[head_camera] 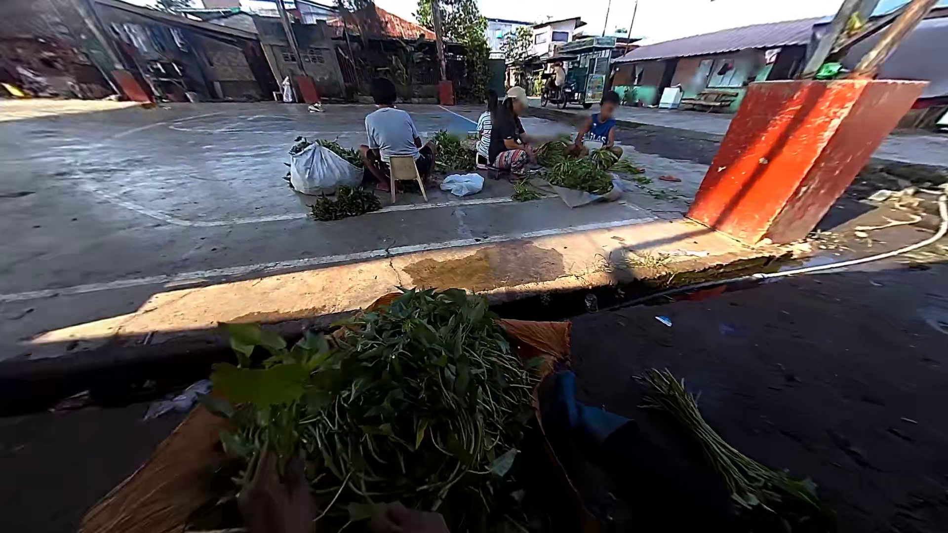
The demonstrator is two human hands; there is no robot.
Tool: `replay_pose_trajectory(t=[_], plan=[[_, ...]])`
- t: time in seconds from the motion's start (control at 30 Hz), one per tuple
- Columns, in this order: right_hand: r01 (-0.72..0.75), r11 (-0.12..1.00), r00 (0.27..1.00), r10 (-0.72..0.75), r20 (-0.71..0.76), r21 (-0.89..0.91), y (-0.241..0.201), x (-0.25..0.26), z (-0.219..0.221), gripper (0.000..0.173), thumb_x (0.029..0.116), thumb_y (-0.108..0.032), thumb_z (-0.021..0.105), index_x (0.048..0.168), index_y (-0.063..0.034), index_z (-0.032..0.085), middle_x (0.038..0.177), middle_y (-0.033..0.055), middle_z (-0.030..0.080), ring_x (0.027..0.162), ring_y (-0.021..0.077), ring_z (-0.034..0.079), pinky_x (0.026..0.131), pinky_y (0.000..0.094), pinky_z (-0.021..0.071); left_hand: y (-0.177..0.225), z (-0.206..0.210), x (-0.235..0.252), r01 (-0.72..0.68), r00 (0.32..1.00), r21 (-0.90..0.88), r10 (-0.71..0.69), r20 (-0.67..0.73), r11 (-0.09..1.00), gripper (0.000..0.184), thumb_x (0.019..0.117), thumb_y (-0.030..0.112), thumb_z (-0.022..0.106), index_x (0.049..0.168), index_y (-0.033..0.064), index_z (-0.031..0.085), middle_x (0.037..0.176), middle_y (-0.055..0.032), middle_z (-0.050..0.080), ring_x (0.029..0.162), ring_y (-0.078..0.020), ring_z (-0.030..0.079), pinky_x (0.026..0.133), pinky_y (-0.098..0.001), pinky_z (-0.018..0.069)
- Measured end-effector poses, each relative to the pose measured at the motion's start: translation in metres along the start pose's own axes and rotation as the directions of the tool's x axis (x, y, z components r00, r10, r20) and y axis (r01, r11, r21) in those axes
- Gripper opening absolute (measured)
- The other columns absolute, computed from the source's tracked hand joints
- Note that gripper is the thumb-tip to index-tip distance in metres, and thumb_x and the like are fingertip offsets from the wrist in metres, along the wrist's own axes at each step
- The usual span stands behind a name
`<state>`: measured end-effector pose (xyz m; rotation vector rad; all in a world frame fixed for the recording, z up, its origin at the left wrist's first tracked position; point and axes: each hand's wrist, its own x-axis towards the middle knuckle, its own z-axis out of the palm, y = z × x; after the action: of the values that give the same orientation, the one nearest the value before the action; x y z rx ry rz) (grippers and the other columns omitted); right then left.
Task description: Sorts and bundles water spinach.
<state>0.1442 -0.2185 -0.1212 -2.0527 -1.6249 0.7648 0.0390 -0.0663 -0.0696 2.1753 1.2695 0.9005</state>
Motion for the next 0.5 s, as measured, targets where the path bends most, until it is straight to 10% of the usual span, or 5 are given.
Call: replay_pose_trajectory(t=[0.2,0.3,0.5], plan=[[0.044,0.93,0.999,-0.034,-0.034,0.365,-0.017,0.035,0.021,0.072,0.1001,-0.032,0.064,0.157,-0.0009,0.032,0.141,0.0272,0.055,0.117,0.0385,0.064,0.099,0.0524,0.0527,0.022,0.01,-0.002,0.296,0.941,-0.101,-0.273,0.199,0.95,0.048,0.1039,0.014,0.057,0.144,-0.0097,0.048,0.146,-0.0297,0.05,0.139,-0.037,0.048,0.118,-0.0456,0.0364],[0.007,0.883,1.0,-0.013,0.009,0.469,-0.015,0.036,0.028,0.052,0.1033,-0.026,0.057,0.146,0.0018,0.047,0.116,0.0249,0.067,0.102,0.0366,0.068,0.093,0.0529,0.0536,0.01,0.01,0.004,0.426,0.898,-0.295,-0.36,0.253,0.855,0.05,0.1026,0.011,0.059,0.147,-0.0075,0.045,0.147,-0.0271,0.05,0.138,-0.0318,0.049,0.116,-0.0426,0.0383],[0.036,0.846,0.999,-0.04,-0.003,0.531,-0.005,0.013,0.02,0.036,0.1096,-0.024,0.04,0.119,0.005,0.059,0.082,0.0139,0.06,0.072,0.0237,0.06,0.073,0.0439,0.0518,0.011,0.003,0.005,0.638,0.764,-0.611,-0.486,0.425,0.468,0.037,0.1057,-0.002,0.046,0.142,-0.0023,0.039,0.087,-0.0086,0.063,0.069,-0.0124,0.064,0.068,-0.0259,0.056]])
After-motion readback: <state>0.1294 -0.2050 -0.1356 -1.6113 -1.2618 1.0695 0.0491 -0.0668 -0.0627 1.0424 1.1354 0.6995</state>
